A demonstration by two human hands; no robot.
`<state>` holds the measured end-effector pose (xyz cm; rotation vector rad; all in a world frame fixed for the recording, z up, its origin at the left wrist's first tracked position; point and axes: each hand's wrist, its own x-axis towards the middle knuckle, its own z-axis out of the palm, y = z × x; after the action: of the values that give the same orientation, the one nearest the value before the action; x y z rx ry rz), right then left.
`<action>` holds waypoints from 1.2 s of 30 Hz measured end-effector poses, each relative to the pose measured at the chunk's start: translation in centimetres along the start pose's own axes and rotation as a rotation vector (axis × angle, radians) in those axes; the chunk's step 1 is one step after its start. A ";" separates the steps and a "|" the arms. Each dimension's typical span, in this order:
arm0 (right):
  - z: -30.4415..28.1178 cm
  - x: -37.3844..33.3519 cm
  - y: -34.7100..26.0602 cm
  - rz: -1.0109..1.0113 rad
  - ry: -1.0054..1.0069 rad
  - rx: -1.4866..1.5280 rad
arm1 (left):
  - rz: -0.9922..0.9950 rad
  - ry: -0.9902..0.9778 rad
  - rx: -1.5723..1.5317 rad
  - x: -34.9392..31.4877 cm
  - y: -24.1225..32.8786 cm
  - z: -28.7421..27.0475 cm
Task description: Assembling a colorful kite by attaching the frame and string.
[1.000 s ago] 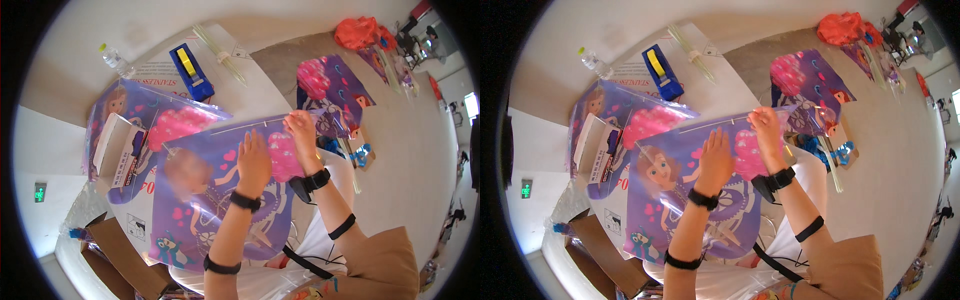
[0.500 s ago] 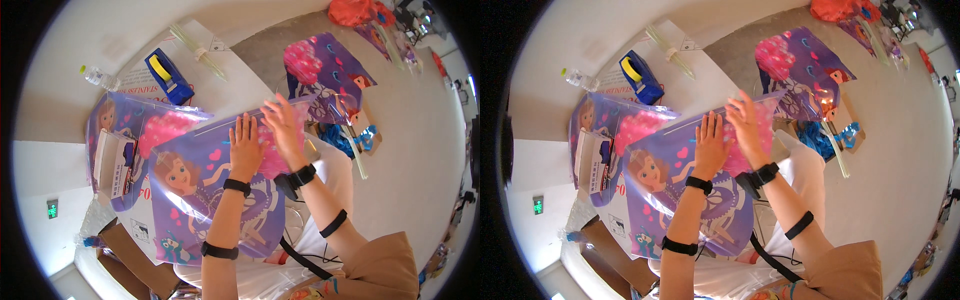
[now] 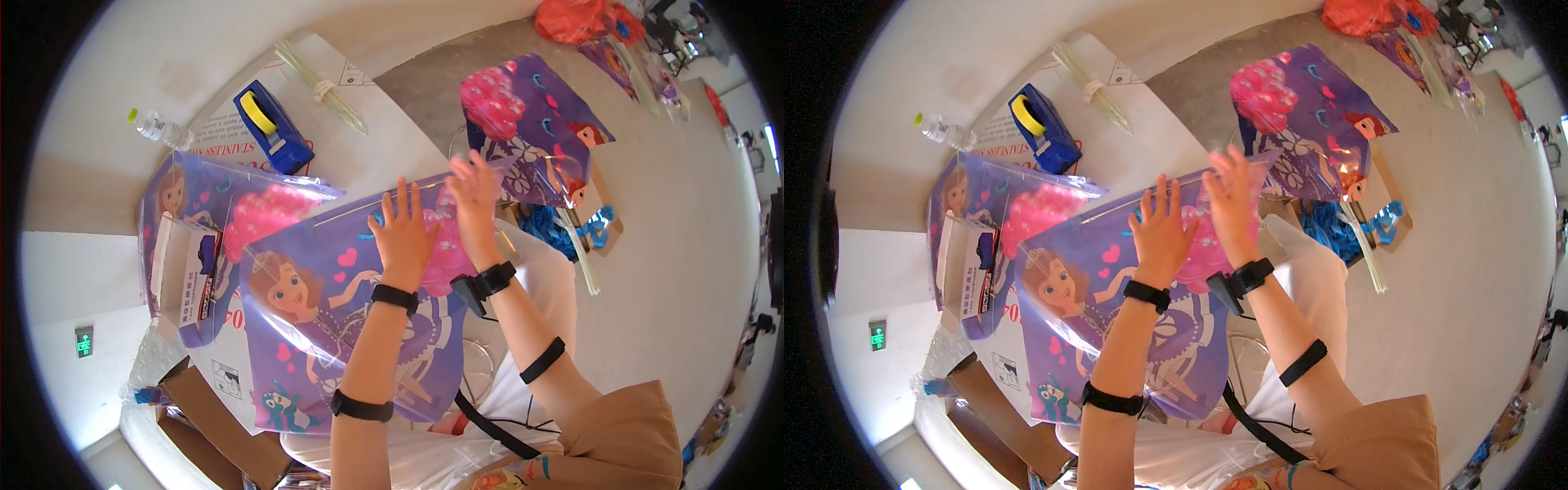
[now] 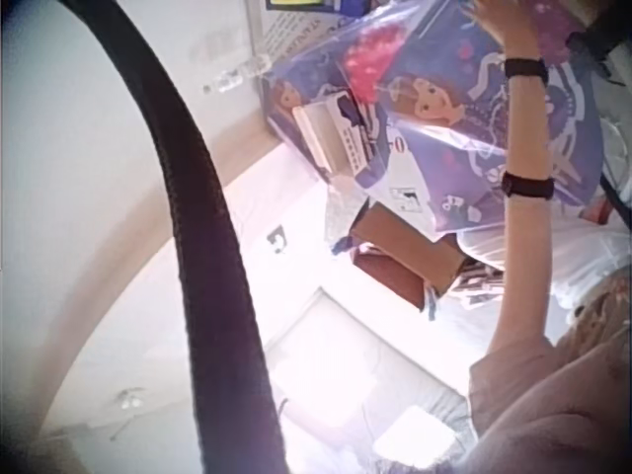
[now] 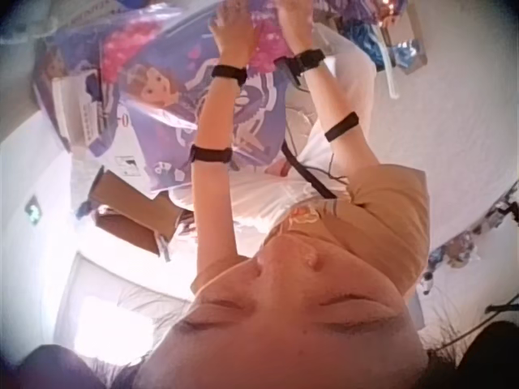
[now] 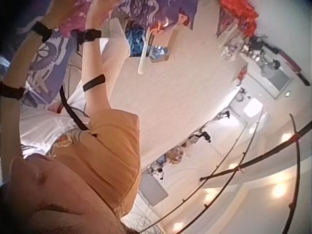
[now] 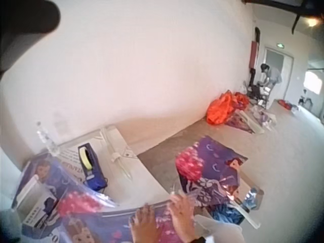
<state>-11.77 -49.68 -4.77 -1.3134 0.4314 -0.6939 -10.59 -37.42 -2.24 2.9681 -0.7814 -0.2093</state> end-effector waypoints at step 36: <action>3.7 -1.2 0.0 0.511 0.077 -0.205 | -0.083 0.044 -0.032 -1.8 -2.1 -0.9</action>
<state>-10.27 -46.20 -4.12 -1.2959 0.8820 -0.2754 -10.98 -34.63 -1.36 2.9666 -0.6452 -0.1591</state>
